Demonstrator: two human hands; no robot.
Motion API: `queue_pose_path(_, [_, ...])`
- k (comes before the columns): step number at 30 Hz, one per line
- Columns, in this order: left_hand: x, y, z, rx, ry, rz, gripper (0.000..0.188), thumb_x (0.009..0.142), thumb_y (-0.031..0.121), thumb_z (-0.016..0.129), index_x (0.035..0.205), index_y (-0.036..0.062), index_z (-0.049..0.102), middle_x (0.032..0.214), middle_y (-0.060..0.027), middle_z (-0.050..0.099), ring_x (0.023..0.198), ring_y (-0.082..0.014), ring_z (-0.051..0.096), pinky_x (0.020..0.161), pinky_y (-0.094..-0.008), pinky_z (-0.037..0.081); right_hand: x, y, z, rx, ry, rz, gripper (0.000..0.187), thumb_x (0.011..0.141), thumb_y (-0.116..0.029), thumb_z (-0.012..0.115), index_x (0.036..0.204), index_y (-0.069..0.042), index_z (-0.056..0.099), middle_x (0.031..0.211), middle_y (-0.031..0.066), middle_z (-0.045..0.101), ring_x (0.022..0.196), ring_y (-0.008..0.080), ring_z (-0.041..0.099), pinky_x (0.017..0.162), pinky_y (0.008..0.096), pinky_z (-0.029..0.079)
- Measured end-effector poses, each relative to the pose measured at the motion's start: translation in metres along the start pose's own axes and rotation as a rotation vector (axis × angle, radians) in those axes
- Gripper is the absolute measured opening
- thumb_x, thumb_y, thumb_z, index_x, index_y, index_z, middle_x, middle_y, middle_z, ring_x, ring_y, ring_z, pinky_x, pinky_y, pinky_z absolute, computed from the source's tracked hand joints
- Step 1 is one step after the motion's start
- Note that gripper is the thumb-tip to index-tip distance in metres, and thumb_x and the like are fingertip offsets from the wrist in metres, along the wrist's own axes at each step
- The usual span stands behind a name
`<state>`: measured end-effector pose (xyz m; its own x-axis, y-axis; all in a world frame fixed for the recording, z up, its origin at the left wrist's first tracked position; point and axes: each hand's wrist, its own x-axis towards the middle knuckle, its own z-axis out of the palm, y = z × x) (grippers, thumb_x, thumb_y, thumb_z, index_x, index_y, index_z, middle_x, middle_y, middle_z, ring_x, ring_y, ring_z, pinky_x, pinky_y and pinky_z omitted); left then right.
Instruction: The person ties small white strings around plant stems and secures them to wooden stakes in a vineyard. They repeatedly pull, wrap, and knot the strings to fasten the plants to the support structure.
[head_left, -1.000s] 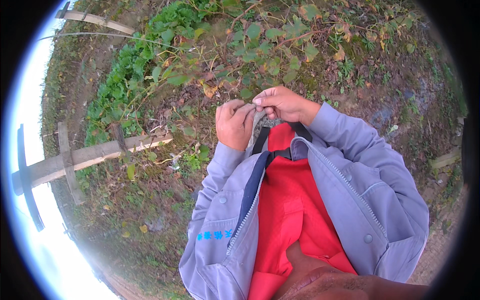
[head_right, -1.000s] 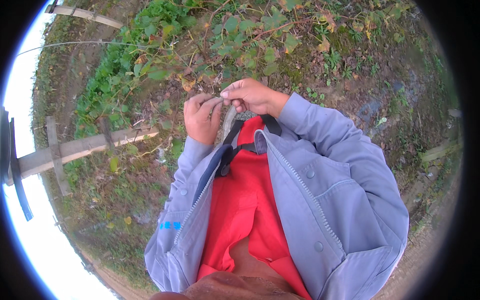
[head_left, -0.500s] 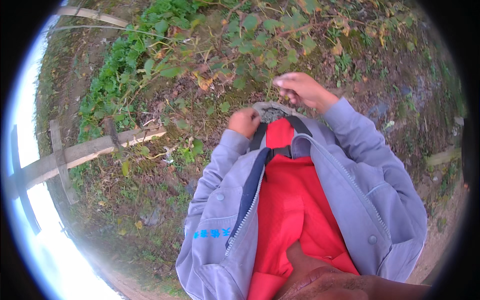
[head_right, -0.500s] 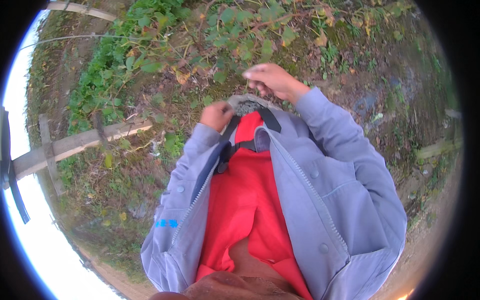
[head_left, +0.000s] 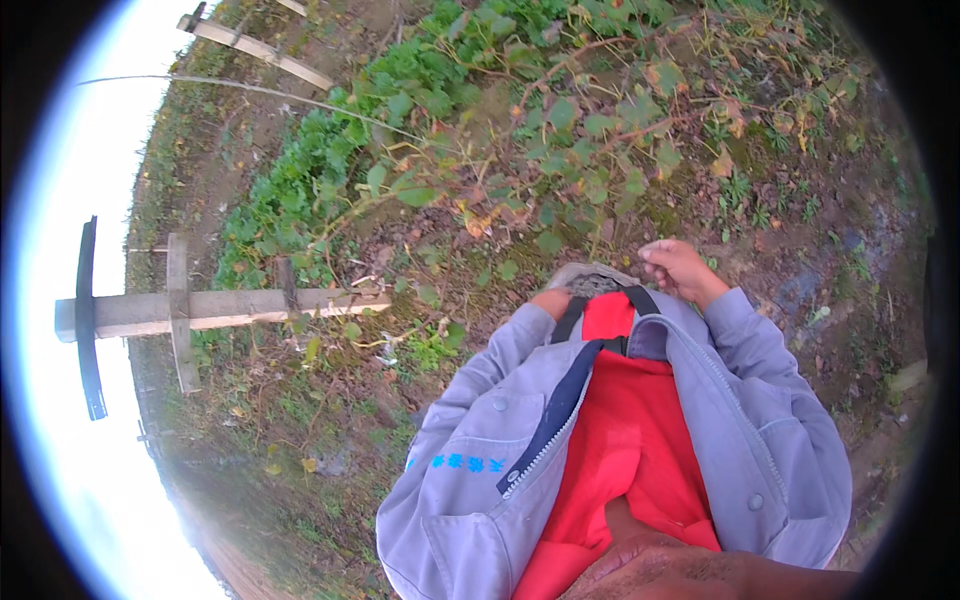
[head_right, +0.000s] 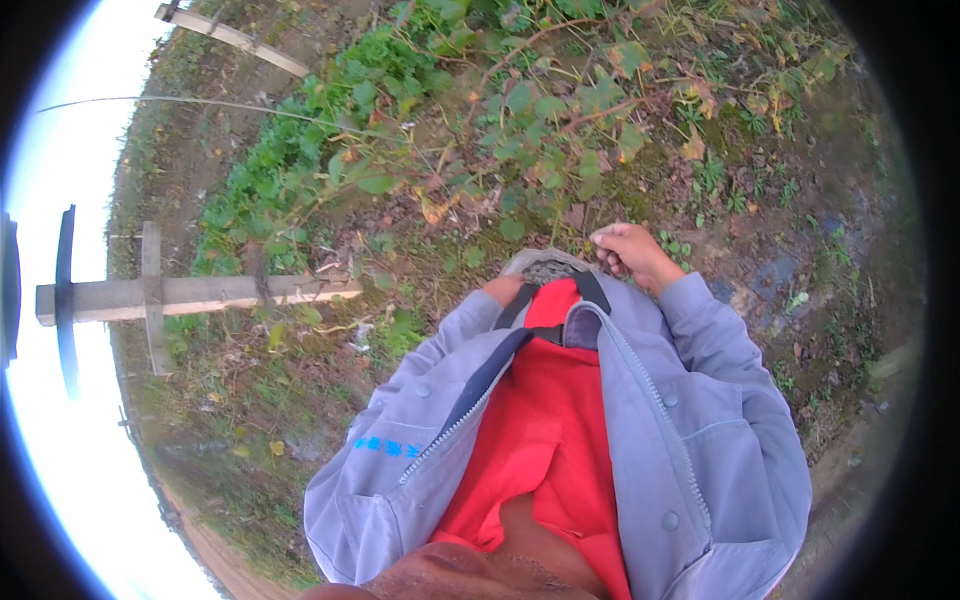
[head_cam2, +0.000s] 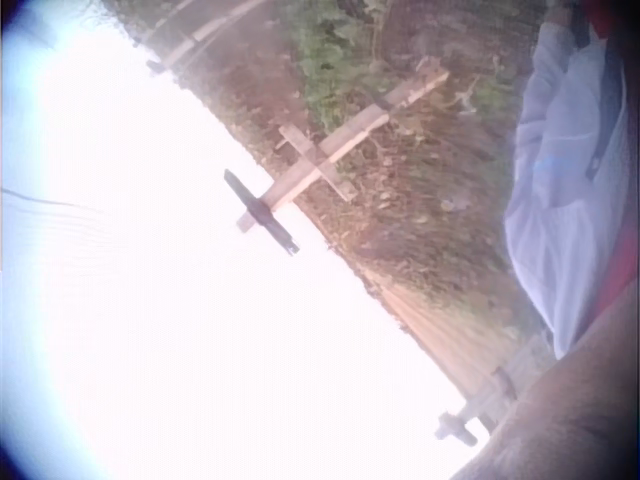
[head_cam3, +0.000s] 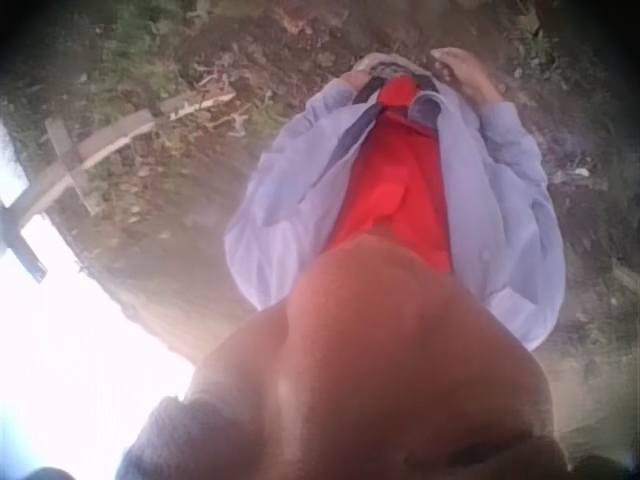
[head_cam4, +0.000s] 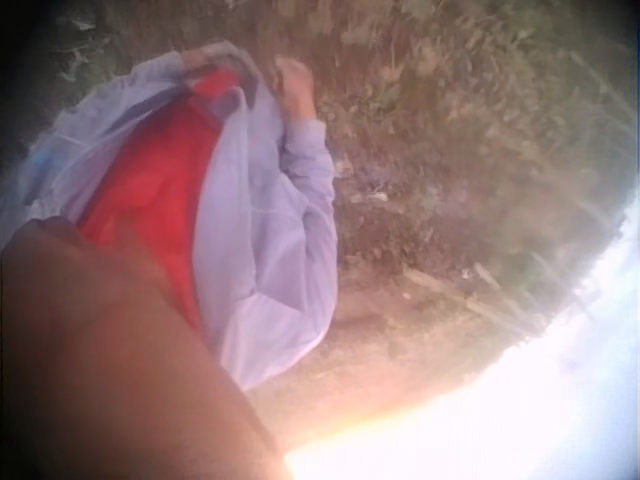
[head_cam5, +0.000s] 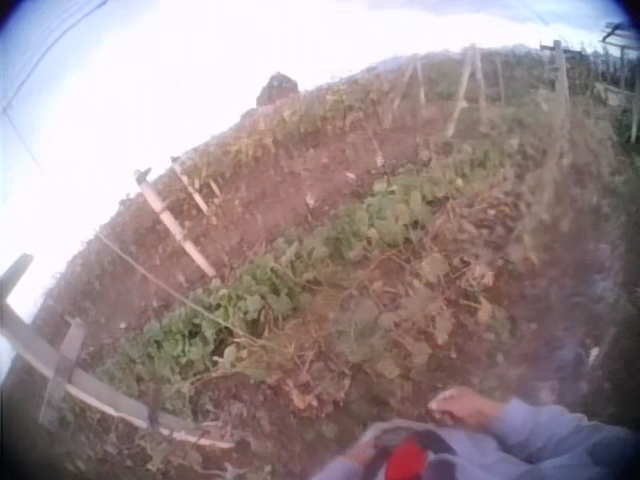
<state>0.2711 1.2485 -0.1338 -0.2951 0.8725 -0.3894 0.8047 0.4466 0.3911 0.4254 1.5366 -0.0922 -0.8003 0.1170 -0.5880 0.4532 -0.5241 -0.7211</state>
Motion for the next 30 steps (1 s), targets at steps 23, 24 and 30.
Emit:
queue_pose_path(23, [-0.230, 0.140, -0.528, -0.409, 1.838, 0.199, 0.045, 0.100, 0.031, 0.068, 0.129, -0.0027, 0.064, 0.107, -0.0094, 0.071, 0.090, -0.0178, 0.065, 0.079, -0.0314, 0.055, -0.055, -0.260, 0.165, -0.649, -0.215, -0.772, 0.018, 0.094, -0.013, 0.070, 0.106, 0.001, 0.071, 0.078, 0.0012, 0.064, 0.058, 0.0059, 0.054, 0.051, 0.0241, 0.043])
queue_pose_path(24, [-0.235, 0.144, -0.552, -0.591, 1.772, 0.268, 0.043, 0.100, 0.030, 0.069, 0.128, -0.0018, 0.064, 0.108, -0.0090, 0.070, 0.092, -0.0176, 0.065, 0.077, -0.0308, 0.055, -0.067, -0.278, 0.181, -0.700, -0.285, -0.875, 0.019, 0.095, -0.013, 0.069, 0.108, 0.001, 0.070, 0.079, 0.0017, 0.065, 0.058, 0.0055, 0.054, 0.051, 0.0230, 0.043])
queue_pose_path(30, [-0.233, 0.150, -0.595, -0.755, 1.611, 0.397, 0.035, 0.096, 0.026, 0.075, 0.118, -0.0005, 0.070, 0.099, -0.0051, 0.071, 0.087, -0.0118, 0.064, 0.065, -0.0256, 0.050, -0.104, -0.350, 0.288, -0.645, -0.410, -0.962, 0.058, 0.096, -0.022, 0.072, 0.147, -0.001, 0.053, 0.104, 0.0082, 0.068, 0.071, 0.0085, 0.058, 0.057, 0.0251, 0.049])
